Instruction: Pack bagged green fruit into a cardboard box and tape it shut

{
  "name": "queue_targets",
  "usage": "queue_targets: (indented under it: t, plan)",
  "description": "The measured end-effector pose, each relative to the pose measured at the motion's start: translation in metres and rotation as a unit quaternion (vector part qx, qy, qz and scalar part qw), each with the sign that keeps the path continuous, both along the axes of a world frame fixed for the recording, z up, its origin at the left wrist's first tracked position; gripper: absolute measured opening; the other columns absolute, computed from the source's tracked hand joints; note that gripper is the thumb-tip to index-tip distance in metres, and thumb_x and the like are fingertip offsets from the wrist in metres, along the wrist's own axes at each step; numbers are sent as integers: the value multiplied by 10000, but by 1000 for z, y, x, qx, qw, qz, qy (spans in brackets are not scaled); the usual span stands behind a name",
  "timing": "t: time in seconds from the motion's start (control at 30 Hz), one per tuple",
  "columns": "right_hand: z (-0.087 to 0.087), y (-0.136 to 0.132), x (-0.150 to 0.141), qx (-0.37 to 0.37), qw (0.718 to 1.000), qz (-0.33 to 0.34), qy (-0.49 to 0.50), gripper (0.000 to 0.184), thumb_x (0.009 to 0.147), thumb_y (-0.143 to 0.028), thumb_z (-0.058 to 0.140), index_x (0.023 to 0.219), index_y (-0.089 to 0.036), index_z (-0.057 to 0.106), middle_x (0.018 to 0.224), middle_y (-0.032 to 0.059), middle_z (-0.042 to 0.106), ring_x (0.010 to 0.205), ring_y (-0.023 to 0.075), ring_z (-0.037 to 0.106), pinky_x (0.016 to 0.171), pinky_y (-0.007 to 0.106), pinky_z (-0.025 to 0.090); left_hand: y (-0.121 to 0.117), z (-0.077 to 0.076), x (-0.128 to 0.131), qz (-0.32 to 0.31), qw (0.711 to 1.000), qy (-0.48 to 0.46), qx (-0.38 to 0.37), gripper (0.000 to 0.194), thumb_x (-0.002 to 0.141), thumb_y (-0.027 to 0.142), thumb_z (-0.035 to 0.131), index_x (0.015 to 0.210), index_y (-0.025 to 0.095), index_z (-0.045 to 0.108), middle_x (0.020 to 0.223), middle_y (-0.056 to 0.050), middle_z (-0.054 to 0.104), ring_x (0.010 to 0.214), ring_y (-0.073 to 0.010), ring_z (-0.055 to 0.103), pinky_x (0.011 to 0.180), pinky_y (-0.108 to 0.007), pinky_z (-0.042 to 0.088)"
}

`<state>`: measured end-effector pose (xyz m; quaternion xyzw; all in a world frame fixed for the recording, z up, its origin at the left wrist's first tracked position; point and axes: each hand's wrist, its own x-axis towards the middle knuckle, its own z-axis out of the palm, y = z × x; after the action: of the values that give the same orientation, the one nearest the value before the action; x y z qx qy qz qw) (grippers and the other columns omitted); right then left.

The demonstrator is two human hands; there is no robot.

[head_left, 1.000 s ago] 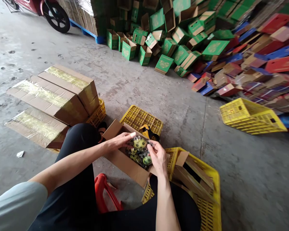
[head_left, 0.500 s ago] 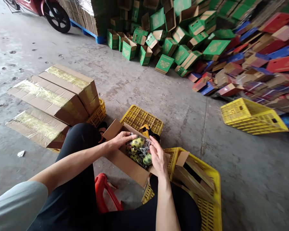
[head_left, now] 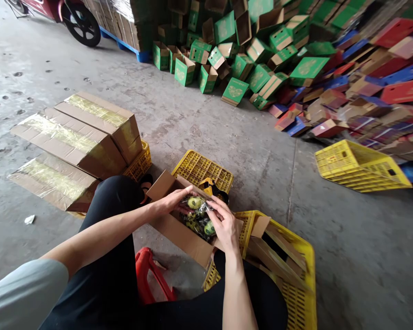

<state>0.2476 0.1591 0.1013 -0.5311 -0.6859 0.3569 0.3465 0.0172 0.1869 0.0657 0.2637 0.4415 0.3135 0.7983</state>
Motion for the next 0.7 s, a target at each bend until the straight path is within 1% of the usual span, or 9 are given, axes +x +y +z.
queue_targets:
  t: [0.1,0.17,0.23,0.3,0.4,0.5,0.57,0.63,0.7]
  plan:
    - [1,1,0,4,1000,-17,13,305,950,-448,645,1131,-261,803,1283,94,749,1191,282,706,1055,448,569,2,-2,-1,-27,999,-14,-22,799,876,869,487,1251,191,684,1079,-135,772,831,-256,752,756,-353,586]
    - [3,1,0,-11,999,-47,19,352,948,-502,637,1116,-241,805,1202,104,782,1099,283,743,1008,436,593,3,-5,0,-42,998,-26,-36,876,851,915,439,1287,190,666,1075,-154,774,896,-288,757,771,-361,579]
    - [4,0,0,-32,996,-78,19,412,938,-554,631,1102,-218,805,1146,117,799,1025,290,763,951,421,613,3,-10,1,-43,998,-30,-47,940,822,949,418,1322,188,651,1093,-175,771,957,-318,754,777,-372,572]
    - [5,0,0,-48,994,-98,12,459,923,-598,628,1077,-203,805,1114,127,807,980,300,771,895,406,622,3,-15,2,-32,998,-39,-41,950,811,955,422,1329,194,656,1144,-184,763,1009,-334,744,785,-380,567]
    - [8,-1,1,-59,992,-108,-11,474,912,-631,622,1005,-204,807,1015,121,822,893,299,777,790,372,618,3,-19,3,-22,998,-61,-10,914,834,940,415,1282,197,699,1184,-169,760,1046,-312,729,812,-361,563]
    - [8,-1,1,-67,992,-104,-30,463,918,-643,609,904,-217,791,840,88,811,758,273,762,677,337,589,4,-14,3,-17,997,-76,2,931,844,941,390,1274,181,714,1152,-155,771,1031,-288,725,843,-350,566]
    - [7,-1,2,-74,991,-104,-35,468,922,-653,598,864,-223,774,765,70,788,707,265,748,641,331,572,4,-7,2,-10,996,-88,-3,939,844,940,396,1296,178,707,1135,-150,773,1019,-285,727,864,-363,570]
    - [5,0,2,-87,990,-109,-32,475,922,-660,594,883,-221,770,779,73,788,717,273,753,646,340,575,4,0,0,-5,994,-108,-8,919,848,927,425,1304,180,705,1143,-148,769,1019,-287,730,894,-384,569]
    - [2,0,3,-104,988,-113,-15,488,920,-661,597,968,-209,776,881,97,807,775,285,769,684,356,596,3,7,-1,-6,991,-130,-15,886,854,907,458,1295,181,712,1161,-148,763,1023,-287,733,926,-401,565]
